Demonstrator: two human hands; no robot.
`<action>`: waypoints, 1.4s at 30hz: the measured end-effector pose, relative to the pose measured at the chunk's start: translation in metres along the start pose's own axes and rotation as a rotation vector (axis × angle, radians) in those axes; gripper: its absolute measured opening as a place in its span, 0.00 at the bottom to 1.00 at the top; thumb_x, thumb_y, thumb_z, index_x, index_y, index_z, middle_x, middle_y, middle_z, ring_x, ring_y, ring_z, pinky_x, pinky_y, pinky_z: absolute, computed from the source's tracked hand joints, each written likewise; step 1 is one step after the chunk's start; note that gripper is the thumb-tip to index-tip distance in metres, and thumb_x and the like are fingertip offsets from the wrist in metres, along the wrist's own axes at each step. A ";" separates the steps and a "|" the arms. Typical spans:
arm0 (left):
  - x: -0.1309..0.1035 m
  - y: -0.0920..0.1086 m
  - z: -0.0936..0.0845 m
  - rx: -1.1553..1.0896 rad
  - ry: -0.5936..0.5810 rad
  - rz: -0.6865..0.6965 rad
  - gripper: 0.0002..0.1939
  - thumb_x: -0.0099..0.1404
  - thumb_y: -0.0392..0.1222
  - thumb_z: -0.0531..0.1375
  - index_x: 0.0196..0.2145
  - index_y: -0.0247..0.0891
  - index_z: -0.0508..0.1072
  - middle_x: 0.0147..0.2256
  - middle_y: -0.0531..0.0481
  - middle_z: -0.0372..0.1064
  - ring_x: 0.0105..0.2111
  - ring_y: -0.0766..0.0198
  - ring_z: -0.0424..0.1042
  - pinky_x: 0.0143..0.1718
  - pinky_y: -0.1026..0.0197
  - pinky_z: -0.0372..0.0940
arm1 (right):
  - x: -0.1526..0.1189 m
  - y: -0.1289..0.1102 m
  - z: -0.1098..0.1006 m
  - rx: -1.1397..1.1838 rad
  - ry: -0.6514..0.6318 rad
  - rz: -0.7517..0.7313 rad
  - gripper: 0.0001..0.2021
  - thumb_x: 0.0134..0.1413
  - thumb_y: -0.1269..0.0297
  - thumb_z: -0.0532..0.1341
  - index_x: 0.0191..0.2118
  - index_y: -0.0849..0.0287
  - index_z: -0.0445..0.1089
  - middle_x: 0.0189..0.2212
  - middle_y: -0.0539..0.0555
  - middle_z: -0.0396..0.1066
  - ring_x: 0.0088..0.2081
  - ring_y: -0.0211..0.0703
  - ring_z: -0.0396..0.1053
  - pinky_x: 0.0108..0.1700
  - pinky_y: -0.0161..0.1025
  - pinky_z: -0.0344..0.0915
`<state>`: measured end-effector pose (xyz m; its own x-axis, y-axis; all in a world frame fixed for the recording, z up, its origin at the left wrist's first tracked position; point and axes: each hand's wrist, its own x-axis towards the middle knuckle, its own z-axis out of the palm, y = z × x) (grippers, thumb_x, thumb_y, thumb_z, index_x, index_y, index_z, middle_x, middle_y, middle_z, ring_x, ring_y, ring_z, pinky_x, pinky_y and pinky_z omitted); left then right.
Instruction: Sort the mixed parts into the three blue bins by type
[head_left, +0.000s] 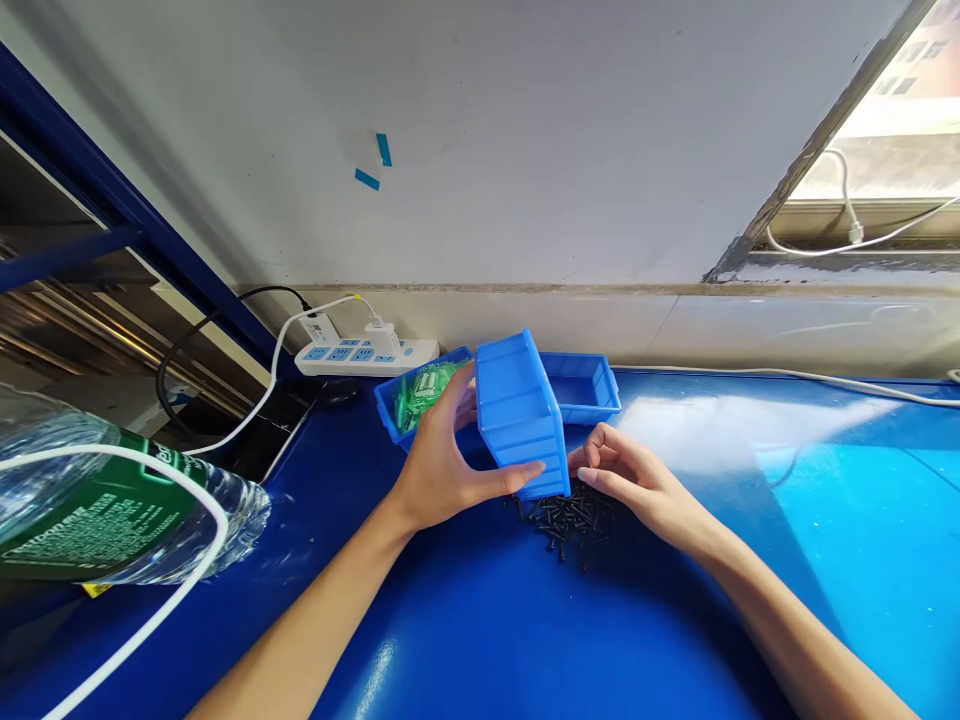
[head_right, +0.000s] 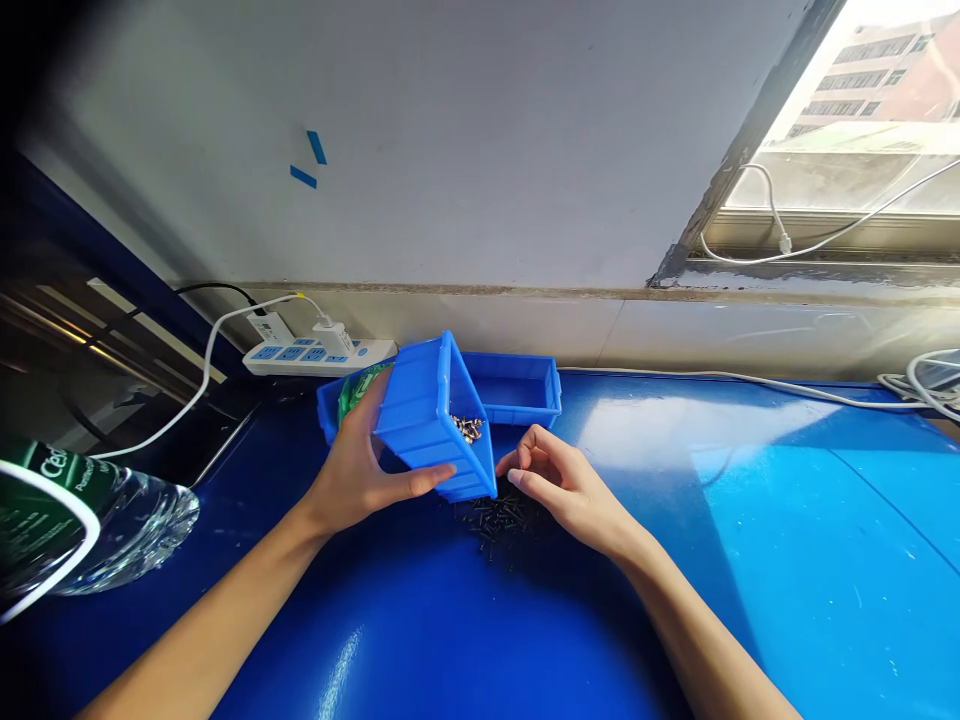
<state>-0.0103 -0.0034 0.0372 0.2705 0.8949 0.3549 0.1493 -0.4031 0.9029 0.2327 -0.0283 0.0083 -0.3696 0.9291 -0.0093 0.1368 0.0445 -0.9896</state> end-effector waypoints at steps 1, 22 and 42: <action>0.000 0.000 0.000 0.016 -0.002 0.004 0.46 0.51 0.47 0.76 0.64 0.37 0.64 0.57 0.38 0.73 0.59 0.42 0.73 0.58 0.44 0.72 | 0.001 0.001 0.000 0.022 0.024 -0.006 0.17 0.60 0.49 0.64 0.32 0.52 0.58 0.35 0.52 0.78 0.38 0.46 0.74 0.44 0.45 0.69; 0.018 0.015 0.015 0.319 -0.042 0.045 0.52 0.51 0.52 0.75 0.68 0.38 0.62 0.57 0.38 0.73 0.56 0.43 0.73 0.55 0.47 0.71 | 0.002 0.013 0.005 -0.591 0.129 -0.230 0.15 0.57 0.53 0.68 0.38 0.53 0.63 0.34 0.53 0.70 0.35 0.50 0.70 0.37 0.48 0.73; 0.007 0.010 0.037 -0.140 0.101 0.025 0.51 0.56 0.62 0.73 0.69 0.42 0.58 0.58 0.39 0.71 0.58 0.44 0.72 0.56 0.47 0.71 | -0.007 -0.015 0.008 -0.534 0.180 -0.549 0.20 0.60 0.59 0.70 0.56 0.53 0.70 0.51 0.57 0.77 0.51 0.52 0.75 0.52 0.48 0.74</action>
<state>0.0286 -0.0081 0.0399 0.1749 0.9025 0.3936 0.0083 -0.4011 0.9160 0.2262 -0.0387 0.0220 -0.3639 0.7660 0.5299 0.4174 0.6427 -0.6424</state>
